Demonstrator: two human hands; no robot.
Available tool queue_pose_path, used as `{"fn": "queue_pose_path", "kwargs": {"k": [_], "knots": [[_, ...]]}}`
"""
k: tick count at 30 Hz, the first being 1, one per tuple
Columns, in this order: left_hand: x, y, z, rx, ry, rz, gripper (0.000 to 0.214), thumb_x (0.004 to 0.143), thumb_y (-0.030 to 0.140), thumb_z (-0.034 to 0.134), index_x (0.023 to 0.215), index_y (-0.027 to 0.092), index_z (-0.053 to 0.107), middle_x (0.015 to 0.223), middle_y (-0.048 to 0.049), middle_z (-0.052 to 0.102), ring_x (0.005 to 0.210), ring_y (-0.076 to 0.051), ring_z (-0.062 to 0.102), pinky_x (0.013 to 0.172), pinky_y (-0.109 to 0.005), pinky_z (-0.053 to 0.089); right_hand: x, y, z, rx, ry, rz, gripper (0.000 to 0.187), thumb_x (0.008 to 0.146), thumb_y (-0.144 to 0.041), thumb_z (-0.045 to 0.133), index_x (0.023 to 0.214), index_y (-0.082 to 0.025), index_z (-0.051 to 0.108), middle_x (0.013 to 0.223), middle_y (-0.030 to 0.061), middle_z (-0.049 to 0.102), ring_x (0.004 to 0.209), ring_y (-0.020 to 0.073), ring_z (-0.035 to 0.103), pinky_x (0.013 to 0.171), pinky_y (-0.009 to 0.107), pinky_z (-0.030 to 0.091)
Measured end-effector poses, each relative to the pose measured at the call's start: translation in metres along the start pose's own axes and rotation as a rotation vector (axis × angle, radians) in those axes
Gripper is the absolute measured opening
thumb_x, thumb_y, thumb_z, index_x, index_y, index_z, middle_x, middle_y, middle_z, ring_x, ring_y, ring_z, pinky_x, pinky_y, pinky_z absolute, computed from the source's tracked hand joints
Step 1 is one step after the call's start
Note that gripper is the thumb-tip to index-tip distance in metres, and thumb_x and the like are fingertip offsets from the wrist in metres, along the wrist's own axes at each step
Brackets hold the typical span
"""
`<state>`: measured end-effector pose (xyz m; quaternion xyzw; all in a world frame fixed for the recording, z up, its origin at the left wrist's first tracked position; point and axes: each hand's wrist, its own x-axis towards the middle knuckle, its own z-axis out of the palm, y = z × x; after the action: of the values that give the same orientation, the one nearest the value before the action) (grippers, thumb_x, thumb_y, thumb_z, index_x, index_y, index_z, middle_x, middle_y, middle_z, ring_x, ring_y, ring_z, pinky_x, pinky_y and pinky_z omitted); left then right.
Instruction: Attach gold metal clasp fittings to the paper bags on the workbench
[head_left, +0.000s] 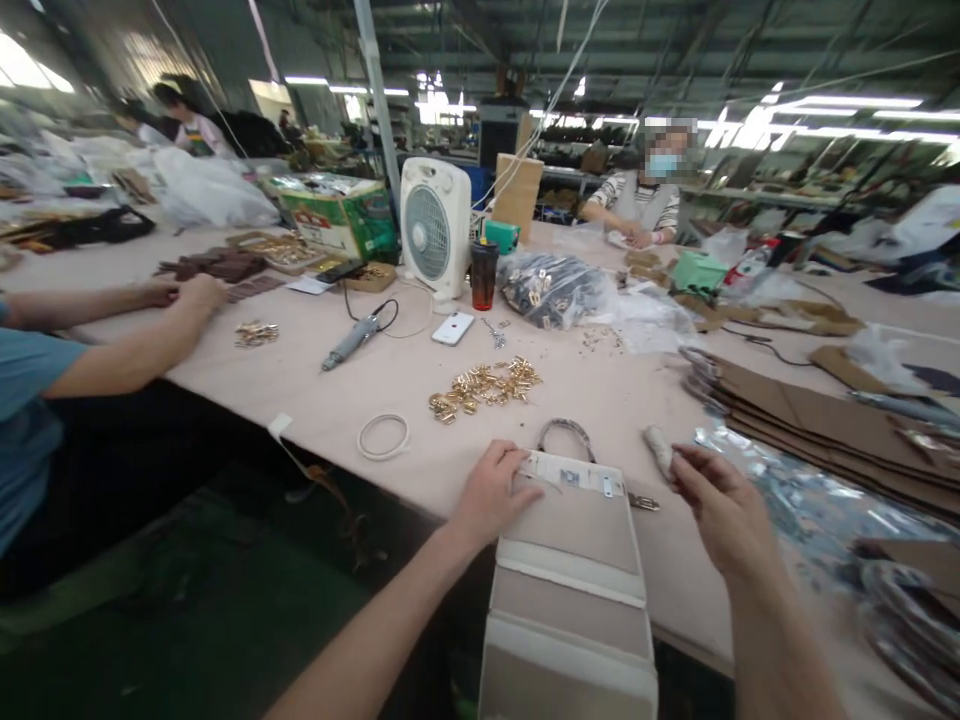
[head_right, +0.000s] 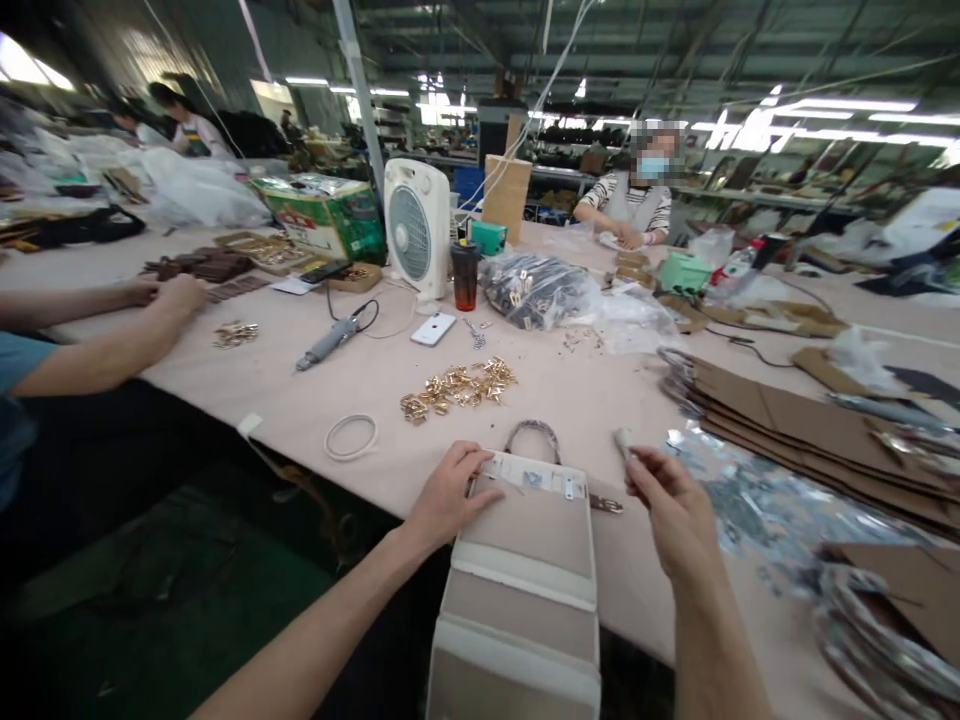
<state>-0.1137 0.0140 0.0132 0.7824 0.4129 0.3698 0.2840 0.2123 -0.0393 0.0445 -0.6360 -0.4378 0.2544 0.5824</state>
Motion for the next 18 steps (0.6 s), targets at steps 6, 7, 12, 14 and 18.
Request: {"fn": "queue_pose_path", "kwargs": {"k": [6,7,12,14,18], "knots": [[0.017,-0.018,-0.008,-0.023,-0.157,-0.050,0.030,0.088,0.027,0.077,0.118,0.023,0.074,0.118,-0.0041,0.061,0.074,-0.012,0.064,0.081,-0.030,0.059,-0.026,-0.048,0.088,0.192,-0.343,0.131,0.046,0.083,-0.055,0.080,0.113,-0.021,0.070,0.081,0.0026,0.070,0.072,0.0168,0.066,0.072,0.031,0.057],[0.020,-0.018,-0.008,0.003,-0.160,-0.041,0.028,0.088,0.029,0.077,0.116,0.024,0.076,0.116,-0.0034,0.062,0.073,-0.012,0.064,0.080,-0.030,0.059,-0.028,-0.049,0.099,0.179,-0.377,0.122,0.046,0.084,-0.056,0.078,0.112,-0.020,0.069,0.081,0.0027,0.070,0.073,0.0173,0.066,0.072,0.031,0.057],[0.026,-0.021,-0.010,0.031,-0.150,0.031,0.024,0.090,0.033,0.076,0.113,0.027,0.079,0.122,-0.0024,0.069,0.083,-0.014,0.069,0.081,-0.027,0.058,-0.031,-0.038,0.125,-0.004,-0.411,-0.001,0.038,0.089,-0.055,0.071,0.107,-0.022,0.072,0.091,0.0046,0.073,0.076,0.0195,0.065,0.071,0.032,0.054],[0.026,-0.023,-0.010,0.008,-0.138,0.063,0.022,0.091,0.033,0.076,0.112,0.027,0.079,0.122,-0.0024,0.073,0.093,-0.016,0.072,0.087,-0.027,0.058,-0.030,-0.033,0.127,-0.062,-0.398,-0.034,0.035,0.090,-0.053,0.070,0.106,-0.023,0.074,0.096,0.0050,0.074,0.080,0.0212,0.066,0.074,0.033,0.053],[0.025,-0.026,-0.007,-0.016,-0.111,0.086,0.020,0.093,0.033,0.074,0.110,0.026,0.081,0.121,-0.0031,0.076,0.105,-0.019,0.073,0.096,-0.030,0.057,-0.029,-0.026,0.130,-0.094,-0.410,-0.045,0.031,0.090,-0.051,0.070,0.103,-0.023,0.076,0.101,0.0060,0.076,0.092,0.0252,0.069,0.085,0.038,0.053]]}}
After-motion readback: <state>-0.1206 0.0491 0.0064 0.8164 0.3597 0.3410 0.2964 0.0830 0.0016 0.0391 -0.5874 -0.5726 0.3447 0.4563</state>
